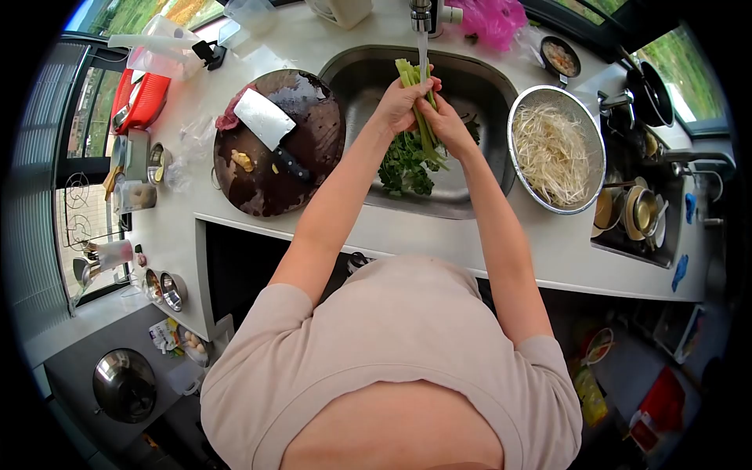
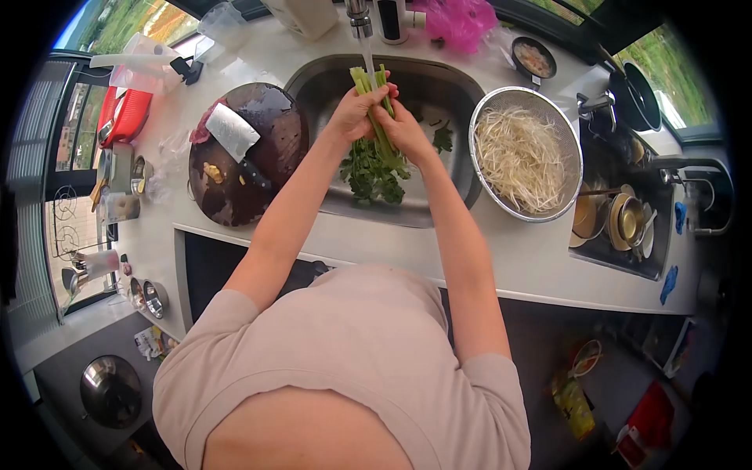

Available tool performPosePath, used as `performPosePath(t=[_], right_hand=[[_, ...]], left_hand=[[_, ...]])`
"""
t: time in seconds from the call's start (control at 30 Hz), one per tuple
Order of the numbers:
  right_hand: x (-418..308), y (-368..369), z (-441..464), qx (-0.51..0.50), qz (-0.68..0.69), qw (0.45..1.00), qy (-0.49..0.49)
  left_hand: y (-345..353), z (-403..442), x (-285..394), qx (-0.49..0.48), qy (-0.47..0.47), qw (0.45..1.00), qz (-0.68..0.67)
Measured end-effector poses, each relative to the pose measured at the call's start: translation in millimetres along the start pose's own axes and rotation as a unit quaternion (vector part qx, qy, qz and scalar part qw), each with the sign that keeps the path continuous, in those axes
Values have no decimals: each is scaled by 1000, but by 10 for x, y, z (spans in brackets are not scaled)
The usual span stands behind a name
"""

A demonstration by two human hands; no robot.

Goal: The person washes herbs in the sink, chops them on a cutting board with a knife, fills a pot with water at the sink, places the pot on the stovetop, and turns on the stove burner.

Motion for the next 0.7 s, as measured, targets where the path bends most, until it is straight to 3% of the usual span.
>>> performPosePath(t=[0.1,0.23,0.3,0.37,0.43,0.5,0.6,0.7], right_hand=[[0,73,-83,6,2,999,45],[-12,78,-108,-9,-121,990,67],[1,100,-62,20,-130,989,62],[48,90,31,64,-274,960,-6],[52,148,33,53,-212,976,-25],[-19,153,-21,12,-252,966,-63],[385,68,55,5,-437,899,-31],[770,-145,-37,-65,-264,952,-140]], left_hand=[[-62,51,-29,7,-7,1000,-10],[-157,51,19,129,-33,988,84],[-153,-1,-14,93,-10,993,75],[-202,-3,-100,42,40,985,161],[-111,-107,79,70,42,988,135],[-68,-136,310,91,98,979,156],[-57,-153,788,118,158,968,157],[-50,-243,1131,74,210,961,164]])
Point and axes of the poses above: each hand's wrist, its own z-axis towards the middle knuckle, its own y-axis out of the palm, x = y × z, the point moved 2 cm from there along z, towards the middle knuckle, and after that the axes turned 9 degrees about -z, right-handed, at the moved point
